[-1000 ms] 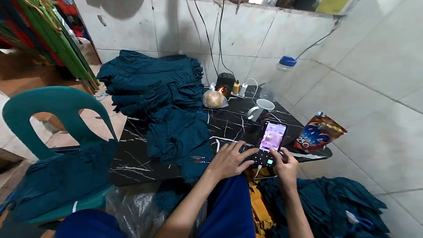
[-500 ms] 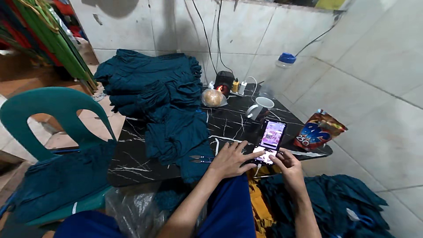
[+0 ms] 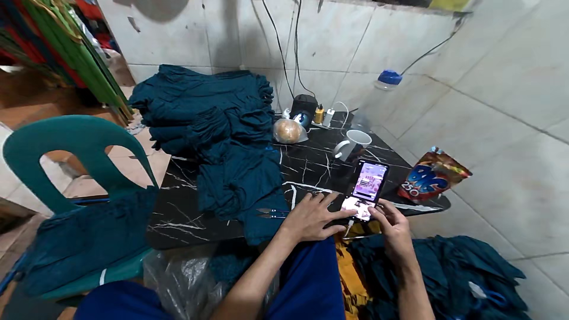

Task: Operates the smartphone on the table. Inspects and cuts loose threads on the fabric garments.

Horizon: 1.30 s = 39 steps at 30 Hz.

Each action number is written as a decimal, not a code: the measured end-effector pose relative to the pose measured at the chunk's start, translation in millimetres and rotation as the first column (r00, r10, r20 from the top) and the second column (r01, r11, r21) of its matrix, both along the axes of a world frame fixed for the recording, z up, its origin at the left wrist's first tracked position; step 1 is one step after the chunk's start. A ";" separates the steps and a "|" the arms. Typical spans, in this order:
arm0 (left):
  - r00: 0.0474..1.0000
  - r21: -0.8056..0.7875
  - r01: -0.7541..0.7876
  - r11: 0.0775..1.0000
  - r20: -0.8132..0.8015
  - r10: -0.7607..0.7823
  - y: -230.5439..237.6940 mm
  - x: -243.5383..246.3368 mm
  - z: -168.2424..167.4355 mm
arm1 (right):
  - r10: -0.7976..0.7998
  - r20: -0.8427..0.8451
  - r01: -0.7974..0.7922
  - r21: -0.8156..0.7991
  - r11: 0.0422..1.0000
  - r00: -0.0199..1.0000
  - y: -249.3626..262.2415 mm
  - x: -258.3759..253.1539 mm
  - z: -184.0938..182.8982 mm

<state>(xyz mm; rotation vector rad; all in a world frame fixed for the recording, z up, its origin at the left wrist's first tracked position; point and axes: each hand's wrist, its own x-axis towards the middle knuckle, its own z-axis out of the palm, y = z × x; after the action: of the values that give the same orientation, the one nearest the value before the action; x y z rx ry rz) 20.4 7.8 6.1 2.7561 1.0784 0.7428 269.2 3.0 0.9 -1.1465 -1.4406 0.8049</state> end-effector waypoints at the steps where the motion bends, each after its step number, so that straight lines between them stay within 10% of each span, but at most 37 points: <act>1: 1.000 0.005 0.000 1.000 0.016 0.000 0.1 -0.4 -0.3 | -0.001 -0.001 0.001 0.002 1.000 1.000 0.1 0.1 0.5; 39: 0.992 0.187 -0.025 0.982 0.128 0.001 -4.2 -4.9 -5.5 | 0.051 -0.032 -0.051 -0.006 0.999 0.998 0.0 3.3 0.3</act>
<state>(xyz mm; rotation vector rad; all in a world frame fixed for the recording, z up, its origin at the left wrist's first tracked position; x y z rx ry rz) 15.5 3.6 0.6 2.8090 1.0530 1.0584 272.5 3.1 1.2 -1.1010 -1.4467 0.8602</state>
